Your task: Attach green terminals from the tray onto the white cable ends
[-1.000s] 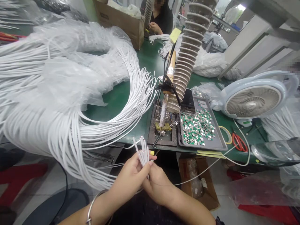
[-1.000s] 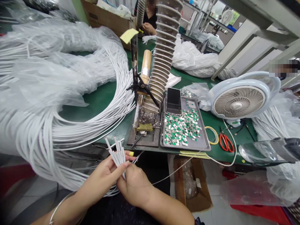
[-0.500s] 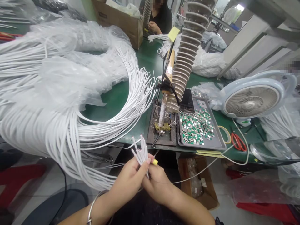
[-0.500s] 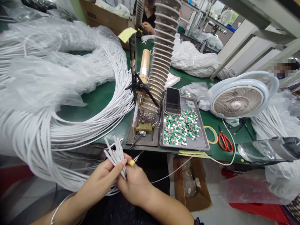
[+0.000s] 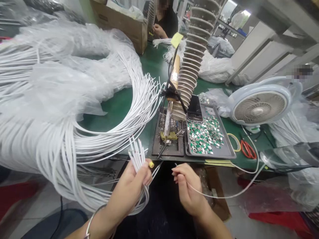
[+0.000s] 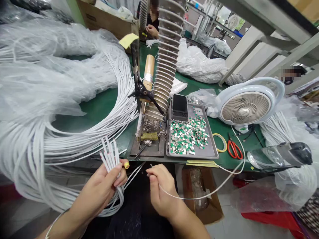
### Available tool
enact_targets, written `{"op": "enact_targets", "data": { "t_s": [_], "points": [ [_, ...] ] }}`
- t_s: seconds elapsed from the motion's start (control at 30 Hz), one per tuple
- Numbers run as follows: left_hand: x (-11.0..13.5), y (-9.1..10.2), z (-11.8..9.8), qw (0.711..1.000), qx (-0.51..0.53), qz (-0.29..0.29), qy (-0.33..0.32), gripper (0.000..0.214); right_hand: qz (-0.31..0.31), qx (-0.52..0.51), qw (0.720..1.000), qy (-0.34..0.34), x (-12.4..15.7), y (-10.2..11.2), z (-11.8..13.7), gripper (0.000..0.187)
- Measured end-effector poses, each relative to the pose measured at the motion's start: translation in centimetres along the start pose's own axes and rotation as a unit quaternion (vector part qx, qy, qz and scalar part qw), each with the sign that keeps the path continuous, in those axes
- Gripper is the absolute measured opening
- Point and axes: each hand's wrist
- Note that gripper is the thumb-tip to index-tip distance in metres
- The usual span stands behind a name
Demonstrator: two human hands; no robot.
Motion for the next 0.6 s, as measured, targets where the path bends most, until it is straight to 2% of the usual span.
{"op": "enact_targets", "data": {
  "t_s": [0.07, 0.17, 0.27, 0.33, 0.43, 0.6],
  "points": [
    [0.1, -0.3, -0.3, 1.000, -0.020, -0.003, 0.007, 0.054, -0.048, 0.035, 0.998, -0.007, -0.5, 1.1, 0.1, 0.031],
    [0.1, -0.6, -0.7, 1.000, 0.012, -0.011, 0.011, 0.057, -0.116, 0.125, 0.985, -0.001, -1.7, 2.6, -0.1, 0.028],
    [0.0, -0.7, -0.9, 0.999, 0.037, -0.013, 0.007, 0.058, -0.136, 0.226, 0.965, 0.001, -3.2, 3.9, -0.8, 0.022],
    [0.0, -0.5, -0.9, 1.000, 0.029, 0.008, 0.006, 0.054, -0.114, 0.268, 0.956, -0.027, -4.0, 4.6, -1.5, 0.016],
    [-0.1, -0.3, -0.7, 0.999, 0.008, 0.044, -0.002, 0.046, -0.041, 0.292, 0.950, -0.106, -4.8, 5.4, -2.4, 0.011],
    [-0.5, 0.2, -0.4, 0.998, -0.060, 0.019, 0.027, 0.061, 0.048, 0.280, 0.934, -0.216, -5.7, 5.9, -3.1, 0.017]
  ]
}}
Point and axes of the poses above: each hand's wrist, its own x-axis away from the middle knuckle, its own y-axis out of the back of the hand, z = x × y, and after that the axes turned 4 degrees about x, right-handed
